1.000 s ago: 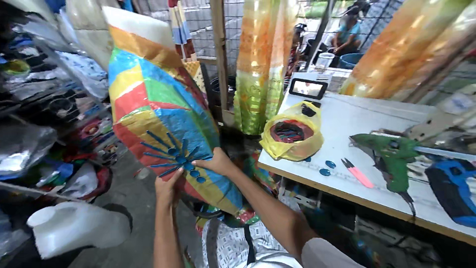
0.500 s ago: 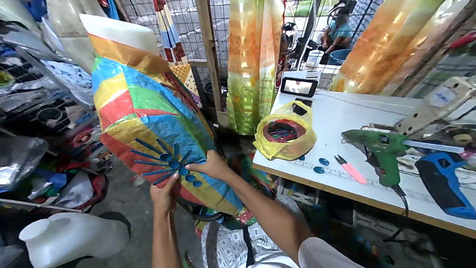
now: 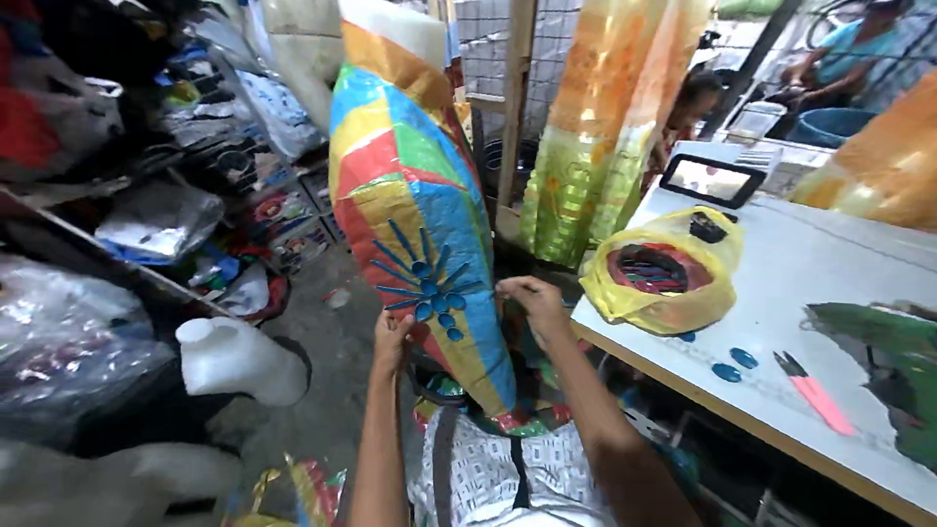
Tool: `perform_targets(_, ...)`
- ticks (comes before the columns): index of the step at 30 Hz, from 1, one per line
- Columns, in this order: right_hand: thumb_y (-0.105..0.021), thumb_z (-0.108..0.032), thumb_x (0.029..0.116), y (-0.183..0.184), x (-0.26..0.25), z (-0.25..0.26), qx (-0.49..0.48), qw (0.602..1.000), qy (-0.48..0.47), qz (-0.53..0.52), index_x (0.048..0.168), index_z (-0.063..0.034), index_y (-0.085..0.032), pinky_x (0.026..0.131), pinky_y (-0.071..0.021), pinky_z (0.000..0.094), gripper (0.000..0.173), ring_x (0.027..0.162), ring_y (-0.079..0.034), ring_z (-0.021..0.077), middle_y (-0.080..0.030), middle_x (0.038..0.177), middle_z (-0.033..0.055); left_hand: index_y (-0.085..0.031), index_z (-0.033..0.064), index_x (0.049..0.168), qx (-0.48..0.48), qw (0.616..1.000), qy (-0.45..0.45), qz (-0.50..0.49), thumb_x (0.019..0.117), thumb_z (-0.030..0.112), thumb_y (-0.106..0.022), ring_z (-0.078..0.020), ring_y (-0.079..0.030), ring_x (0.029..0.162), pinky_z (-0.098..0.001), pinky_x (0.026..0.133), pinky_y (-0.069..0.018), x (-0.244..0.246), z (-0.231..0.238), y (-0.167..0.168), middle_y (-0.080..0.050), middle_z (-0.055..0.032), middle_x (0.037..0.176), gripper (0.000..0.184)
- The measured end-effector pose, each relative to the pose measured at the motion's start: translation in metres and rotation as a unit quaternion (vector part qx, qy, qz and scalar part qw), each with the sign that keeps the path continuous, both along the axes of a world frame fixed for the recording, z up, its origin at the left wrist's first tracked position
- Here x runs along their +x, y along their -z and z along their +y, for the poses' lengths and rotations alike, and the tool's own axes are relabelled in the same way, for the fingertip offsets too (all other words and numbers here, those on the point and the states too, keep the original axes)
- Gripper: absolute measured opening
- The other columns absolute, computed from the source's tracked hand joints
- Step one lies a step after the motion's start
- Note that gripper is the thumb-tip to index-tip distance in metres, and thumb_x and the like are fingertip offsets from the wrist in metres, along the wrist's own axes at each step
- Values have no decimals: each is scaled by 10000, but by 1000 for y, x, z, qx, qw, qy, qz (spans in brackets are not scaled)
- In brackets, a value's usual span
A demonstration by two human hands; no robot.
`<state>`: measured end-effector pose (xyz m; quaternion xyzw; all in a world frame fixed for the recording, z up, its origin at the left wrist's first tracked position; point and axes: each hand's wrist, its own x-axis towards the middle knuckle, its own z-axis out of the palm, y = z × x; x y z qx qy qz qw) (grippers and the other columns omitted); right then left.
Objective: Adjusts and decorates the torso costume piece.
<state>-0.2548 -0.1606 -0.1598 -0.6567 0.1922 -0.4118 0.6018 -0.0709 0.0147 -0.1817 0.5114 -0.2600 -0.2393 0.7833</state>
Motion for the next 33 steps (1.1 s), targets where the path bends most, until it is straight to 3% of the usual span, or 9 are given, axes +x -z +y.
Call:
perform_targets(6,-554,-109,1039,29,-52,-6,84,992,85,26,1062,26,-701,575,-521,190,201,563,-601,26,-676,687,-30,-554,1,1205,31,998,52,-9,912,-45,-579,-53,-701,869,-250,835,-592,-3,12,17,-726,12,974,297)
perform_targets(9,-529,-148,1063,41,-64,6,91,988,96,73,1071,28,-710,428,-373,143,253,437,-455,-25,-614,603,-57,-561,-8,1211,50,997,61,-6,928,-26,-577,-57,-698,901,-255,860,-582,-5,16,28,-727,8,1013,284)
perform_targets(13,-433,-263,1109,71,-72,26,28,959,-16,281,1196,14,-694,554,-443,245,390,585,-534,57,-717,848,52,-419,-56,1397,63,998,26,-10,939,164,-640,-79,-633,1064,-280,950,-538,-20,16,65,-628,-72,1217,554)
perform_targets(17,-470,-281,1096,118,-77,56,3,859,-258,442,1161,71,-685,844,-545,465,417,857,-684,266,-721,1006,204,-112,-45,1596,154,987,46,2,915,191,-683,-226,-521,1323,-357,1082,-466,-83,15,105,-423,-251,1519,919)
perform_targets(20,-539,-241,1067,147,-77,79,-40,773,-437,459,992,99,-705,804,-520,458,386,746,-638,229,-699,824,175,-386,-87,1459,242,965,99,-14,963,147,-692,-163,-643,1025,-325,917,-547,-122,14,126,-621,-174,1200,628)
perform_targets(21,-547,-241,1063,152,-75,85,-37,754,-475,453,974,87,-711,773,-522,424,378,700,-616,188,-689,784,140,-509,-93,1335,277,953,113,-54,1024,183,-613,-159,-641,915,-333,858,-547,-126,15,137,-643,-148,1051,429)
perform_targets(23,-538,-259,1068,156,-74,92,-14,740,-501,448,943,67,-712,701,-505,356,391,625,-561,121,-653,718,76,-616,-83,1236,370,908,125,-152,1118,255,-408,-278,-671,956,-455,917,-538,-126,23,153,-679,-209,1026,414)
perform_targets(26,-532,-300,1073,154,-74,89,4,746,-486,456,919,37,-713,611,-455,292,413,552,-495,69,-614,658,20,-580,-27,1377,524,814,84,-237,1138,312,-295,-452,-667,1115,-615,1006,-485,-109,45,147,-688,-293,1153,503)
perform_targets(33,-529,-291,1076,151,-90,65,71,815,-368,443,995,-1,-730,547,-424,234,361,515,-478,39,-605,641,-21,-524,73,1459,746,613,127,-225,1123,376,-310,-455,-628,1207,-625,1009,-487,-61,158,192,-659,-263,1275,501)
